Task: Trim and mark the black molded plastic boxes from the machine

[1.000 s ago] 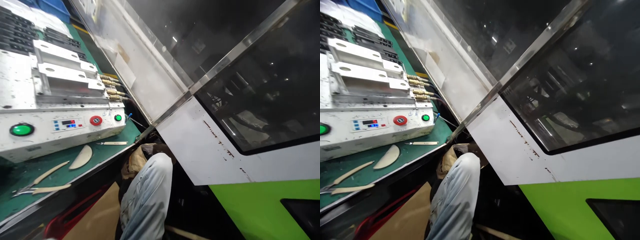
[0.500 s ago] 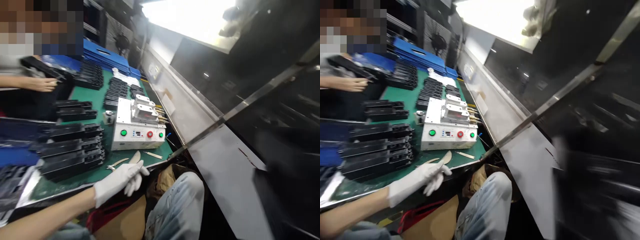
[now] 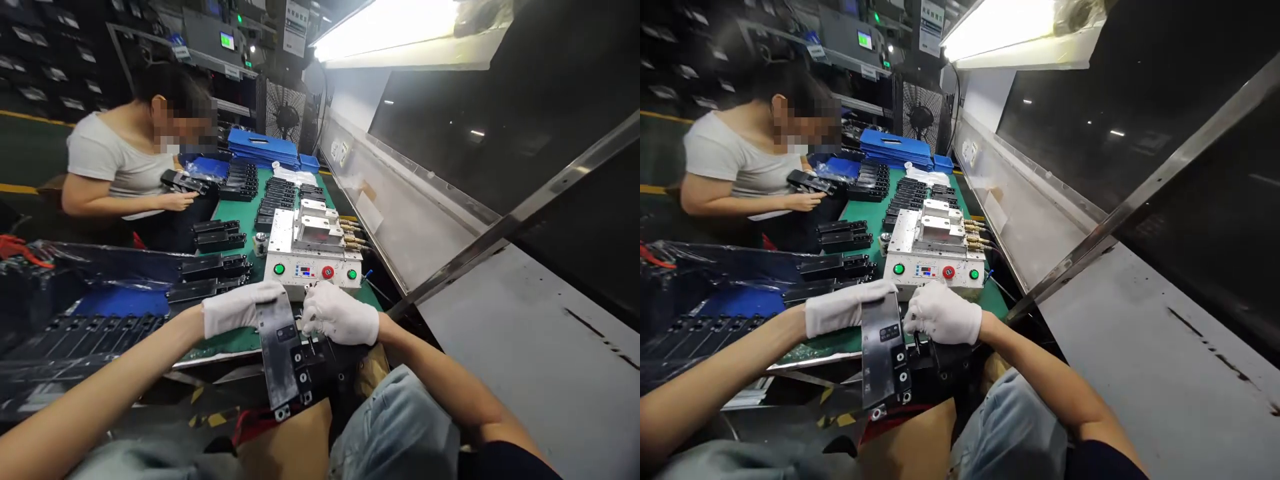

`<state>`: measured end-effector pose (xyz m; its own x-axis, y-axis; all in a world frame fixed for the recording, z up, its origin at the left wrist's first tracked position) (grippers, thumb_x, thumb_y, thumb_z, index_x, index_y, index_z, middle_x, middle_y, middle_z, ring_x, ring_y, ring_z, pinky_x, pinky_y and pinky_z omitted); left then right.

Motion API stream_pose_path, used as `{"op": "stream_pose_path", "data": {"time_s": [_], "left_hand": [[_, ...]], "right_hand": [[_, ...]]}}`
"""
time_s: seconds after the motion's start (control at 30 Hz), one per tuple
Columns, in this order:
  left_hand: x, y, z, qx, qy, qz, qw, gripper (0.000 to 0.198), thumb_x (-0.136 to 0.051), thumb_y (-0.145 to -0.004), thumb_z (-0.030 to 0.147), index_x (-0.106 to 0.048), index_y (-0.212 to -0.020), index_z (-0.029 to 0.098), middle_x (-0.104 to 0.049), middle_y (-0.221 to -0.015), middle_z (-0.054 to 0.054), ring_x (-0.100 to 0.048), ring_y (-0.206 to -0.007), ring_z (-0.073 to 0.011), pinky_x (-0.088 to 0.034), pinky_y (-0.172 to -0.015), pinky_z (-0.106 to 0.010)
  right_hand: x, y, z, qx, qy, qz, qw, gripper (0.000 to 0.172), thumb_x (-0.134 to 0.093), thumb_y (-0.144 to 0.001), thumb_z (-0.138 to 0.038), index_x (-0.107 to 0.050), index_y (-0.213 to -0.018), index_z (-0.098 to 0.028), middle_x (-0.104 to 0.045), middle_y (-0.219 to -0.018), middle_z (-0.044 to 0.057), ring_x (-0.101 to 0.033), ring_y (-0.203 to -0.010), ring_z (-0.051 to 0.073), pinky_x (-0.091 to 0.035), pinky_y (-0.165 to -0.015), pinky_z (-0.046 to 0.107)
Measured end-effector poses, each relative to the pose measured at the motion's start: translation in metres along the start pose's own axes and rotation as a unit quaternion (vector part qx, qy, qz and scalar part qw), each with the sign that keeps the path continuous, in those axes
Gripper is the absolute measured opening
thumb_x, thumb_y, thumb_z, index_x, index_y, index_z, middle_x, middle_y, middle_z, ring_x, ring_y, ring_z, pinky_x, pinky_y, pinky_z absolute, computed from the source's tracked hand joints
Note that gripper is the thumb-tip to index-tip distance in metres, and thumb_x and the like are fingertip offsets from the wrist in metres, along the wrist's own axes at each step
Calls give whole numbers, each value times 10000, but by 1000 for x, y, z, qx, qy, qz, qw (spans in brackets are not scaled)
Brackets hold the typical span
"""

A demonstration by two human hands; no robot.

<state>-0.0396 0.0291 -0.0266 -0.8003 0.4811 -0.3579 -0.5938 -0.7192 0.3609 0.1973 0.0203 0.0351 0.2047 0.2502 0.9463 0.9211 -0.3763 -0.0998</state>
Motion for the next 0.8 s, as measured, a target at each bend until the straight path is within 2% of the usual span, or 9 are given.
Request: {"op": "stream_pose_path", "data": {"time_s": [0.1, 0.23, 0.33, 0.43, 0.5, 0.57, 0.6, 0.7, 0.8], "left_hand": [[-5, -2, 2, 44, -62, -33, 997, 725, -884, -697, 330, -610, -1363, 255, -718, -1124, -65, -663, -963, -258, -502, -748, -319], [-24, 2, 10, -10, -184, 32, 982, 613, -890, -596, 284, -706, -1176, 204, -723, -1094, -47, -643, -1003, -279, -492, -825, -338], [-26, 14, 21, -17, -218, 81, 972, 577, -869, -573, 227, -714, -1129, 204, -738, -956, -19, -662, -904, -266, -499, -786, -340], [-4, 11, 52, -77, -191, 144, 968, 576, -880, -632, 315, -690, -1163, 199, -755, -1016, -49, -689, -955, -288, -531, -830, -370], [16, -12, 86, -176, -191, 213, 942, 617, -892, -646, 365, -673, -1198, 193, -749, -1109, -70, -680, -1052, -294, -530, -909, -381], [29, -52, 125, -301, -191, 264, 896, 685, -914, -615, 371, -667, -1227, 190, -735, -1161, -65, -656, -1115, -281, -507, -971, -364], [33, -77, 144, -349, -203, 269, 874, 730, -914, -615, 392, -657, -1265, 179, -721, -1205, -76, -645, -1129, -285, -503, -983, -372], [35, -155, 182, -374, -228, 245, 865, 838, -948, -527, 390, -667, -1274, 133, -669, -1321, -120, -608, -1184, -298, -476, -1042, -399], [37, -214, 192, -360, -252, 228, 869, 838, -974, -463, 367, -705, -1199, 72, -666, -1316, -181, -601, -1172, -329, -478, -1030, -436]], "right_hand": [[-6, 7, 3, -45, 19, 69, 996, 246, -566, -967, -225, -708, -768, -198, -679, -758, 40, -583, -788, 193, -423, -796, 348], [-8, 18, 18, -86, -19, 184, 979, 247, -572, -958, -222, -681, -737, -200, -695, -829, 56, -611, -834, 198, -450, -809, 345], [6, 30, 34, -156, -100, 331, 925, 251, -536, -992, -234, -670, -782, -204, -697, -867, 46, -633, -864, 184, -473, -828, 327], [29, 50, 44, -199, -105, 451, 864, 249, -516, -1012, -253, -655, -814, -197, -682, -855, 47, -631, -853, 181, -477, -818, 323], [41, 62, 46, -207, -50, 474, 854, 236, -519, -1008, -244, -647, -816, -196, -676, -859, 56, -618, -849, 190, -464, -816, 336], [45, 69, 46, -216, -1, 470, 855, 247, -502, -1013, -241, -642, -815, -194, -673, -869, 66, -606, -837, 194, -452, -802, 341], [44, 70, 45, -218, 12, 461, 860, 261, -492, -1018, -244, -641, -812, -191, -672, -870, 68, -603, -829, 193, -448, -793, 340], [32, 64, 46, -223, 21, 408, 885, 292, -490, -1025, -268, -649, -797, -180, -673, -836, 68, -601, -794, 190, -445, -767, 333], [17, 56, 50, -242, -3, 339, 909, 293, -526, -1018, -297, -661, -792, -167, -680, -805, 65, -611, -770, 187, -446, -735, 318]]}}
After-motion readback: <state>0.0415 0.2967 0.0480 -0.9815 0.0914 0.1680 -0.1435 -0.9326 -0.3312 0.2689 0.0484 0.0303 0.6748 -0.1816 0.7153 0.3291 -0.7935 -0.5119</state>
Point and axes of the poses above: each hand's wrist, its own y-axis away from the middle knuckle, its own x-axis out of the back of the hand, z = x × y, the point moved 1 cm from there along -y, towards the middle knuckle
